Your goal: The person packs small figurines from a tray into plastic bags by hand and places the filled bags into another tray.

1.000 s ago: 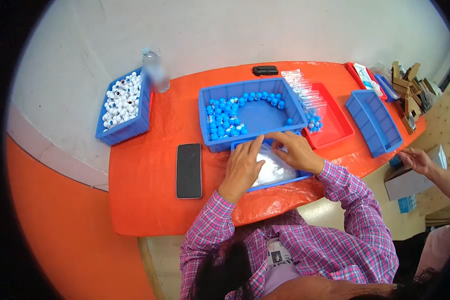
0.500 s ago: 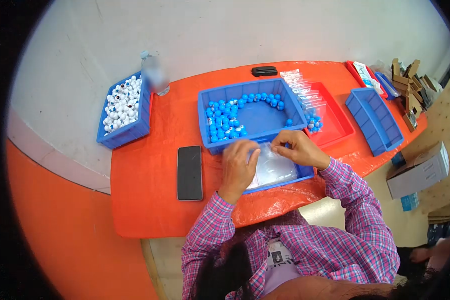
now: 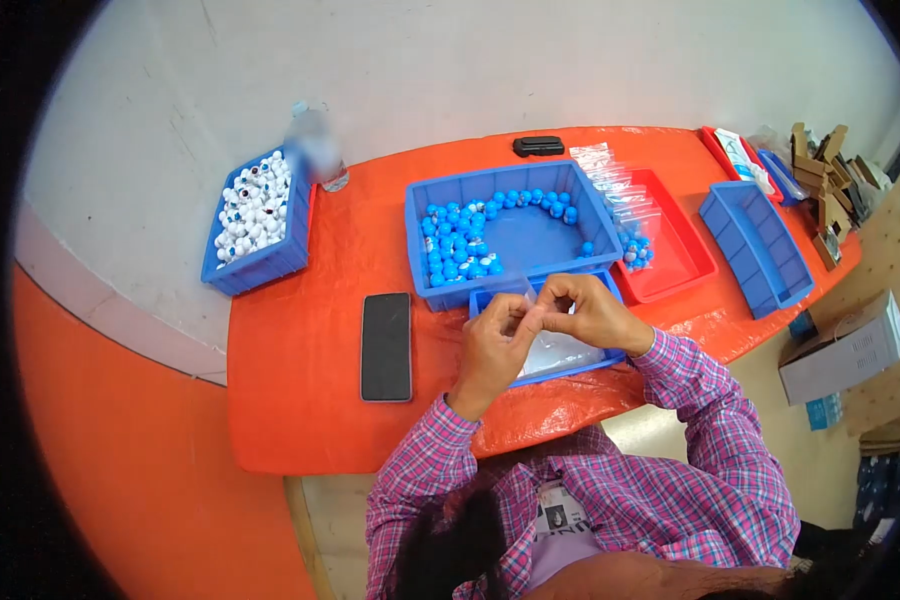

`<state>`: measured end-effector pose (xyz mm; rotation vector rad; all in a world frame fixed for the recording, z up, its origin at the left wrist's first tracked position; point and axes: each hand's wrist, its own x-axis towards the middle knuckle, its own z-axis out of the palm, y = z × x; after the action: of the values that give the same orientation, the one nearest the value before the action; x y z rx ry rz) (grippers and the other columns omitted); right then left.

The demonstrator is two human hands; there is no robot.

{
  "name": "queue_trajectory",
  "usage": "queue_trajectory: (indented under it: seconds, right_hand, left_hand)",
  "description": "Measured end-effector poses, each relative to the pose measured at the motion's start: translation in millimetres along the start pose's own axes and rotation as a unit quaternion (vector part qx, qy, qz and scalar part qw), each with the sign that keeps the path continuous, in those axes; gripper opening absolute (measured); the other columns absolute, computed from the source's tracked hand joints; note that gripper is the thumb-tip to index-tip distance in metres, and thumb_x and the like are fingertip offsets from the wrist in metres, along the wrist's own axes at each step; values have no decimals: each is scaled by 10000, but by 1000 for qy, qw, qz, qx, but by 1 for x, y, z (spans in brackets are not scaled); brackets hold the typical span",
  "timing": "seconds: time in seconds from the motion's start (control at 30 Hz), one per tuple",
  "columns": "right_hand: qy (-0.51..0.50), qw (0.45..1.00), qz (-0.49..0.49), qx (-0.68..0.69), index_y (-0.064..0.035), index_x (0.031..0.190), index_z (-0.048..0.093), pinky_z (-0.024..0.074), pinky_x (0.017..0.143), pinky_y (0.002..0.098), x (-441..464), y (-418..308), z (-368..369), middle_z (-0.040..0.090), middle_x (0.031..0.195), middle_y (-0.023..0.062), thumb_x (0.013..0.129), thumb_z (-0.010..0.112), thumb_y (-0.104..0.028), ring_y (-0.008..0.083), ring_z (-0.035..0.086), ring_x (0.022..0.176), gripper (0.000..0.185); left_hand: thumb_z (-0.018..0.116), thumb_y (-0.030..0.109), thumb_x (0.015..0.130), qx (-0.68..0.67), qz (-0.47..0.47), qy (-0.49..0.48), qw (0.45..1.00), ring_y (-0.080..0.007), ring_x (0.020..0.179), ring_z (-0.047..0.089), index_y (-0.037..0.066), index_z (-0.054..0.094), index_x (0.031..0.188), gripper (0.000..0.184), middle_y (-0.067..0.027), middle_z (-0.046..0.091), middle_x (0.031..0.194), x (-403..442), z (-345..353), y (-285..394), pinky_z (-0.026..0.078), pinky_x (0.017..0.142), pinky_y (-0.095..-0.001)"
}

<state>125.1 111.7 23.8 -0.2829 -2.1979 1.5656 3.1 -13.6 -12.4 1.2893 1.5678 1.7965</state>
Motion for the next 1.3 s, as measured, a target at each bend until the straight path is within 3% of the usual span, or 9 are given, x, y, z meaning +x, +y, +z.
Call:
queue_trajectory:
  seconds: [0.23,0.4,0.6,0.77,0.9,1.1,1.23,1.27,1.3]
  right_hand:
    - [-23,991,87,95,-60,790,614,393,608,179,2,9,-3,591,734,-3,814,678,-32,67,471,639,73]
    - [2,999,34,7,-50,814,621,368,548,175,1,1,2,558,698,-9,837,654,-41,54,446,611,41]
    - [3,999,32,1,-57,816,624,360,545,174,1,1,5,559,703,-10,848,645,-56,51,436,604,39]
    - [7,999,48,-7,-53,813,621,365,543,185,1,2,5,557,704,-15,832,654,-70,58,430,596,41]
    - [58,998,28,-25,-48,811,618,369,549,195,0,13,6,542,665,-14,805,664,-83,74,430,588,59]
    - [109,976,58,-178,-47,841,614,400,561,228,-1,-1,-8,574,756,30,785,654,-82,128,482,609,77]
    - [118,912,-226,-321,-71,883,621,423,563,251,-2,-5,-4,593,916,79,811,643,-87,174,525,648,76]
    - [117,912,-228,-321,-71,883,621,423,563,251,-1,-7,-6,593,916,79,811,643,-87,174,525,648,76]
    - [60,874,-281,-393,-76,897,625,425,562,256,-1,-11,-11,588,945,83,816,643,-89,179,528,653,84]
  left_hand:
    - [595,71,897,41,-22,-10,999,-116,661,599,-10,602,926,86,-75,646,781,2,-4,6,482,595,-212]
    - [583,64,898,37,8,14,999,-116,635,587,-6,610,923,79,-72,643,752,2,0,8,477,582,-213]
    - [596,71,884,56,-20,8,998,-109,596,558,2,612,934,87,-67,644,751,2,-4,0,451,542,-230]
    - [613,51,845,187,15,12,982,-127,545,527,16,600,901,67,-58,627,719,2,-4,14,415,493,-268]
    - [629,39,794,341,179,68,920,-235,478,521,54,556,817,78,-67,585,645,5,-1,8,412,451,-343]
    - [615,12,786,384,172,78,904,-210,460,471,56,539,781,87,-56,552,608,6,-4,15,379,445,-339]
    - [623,17,785,361,139,46,921,-211,458,472,66,541,795,96,-49,537,615,8,-11,22,376,443,-340]
    - [623,17,785,361,140,49,921,-211,458,472,66,541,795,96,-49,537,615,8,-12,24,376,443,-340]
    - [624,28,788,365,144,33,919,-212,462,481,69,537,792,96,-48,538,619,9,-13,25,379,442,-339]
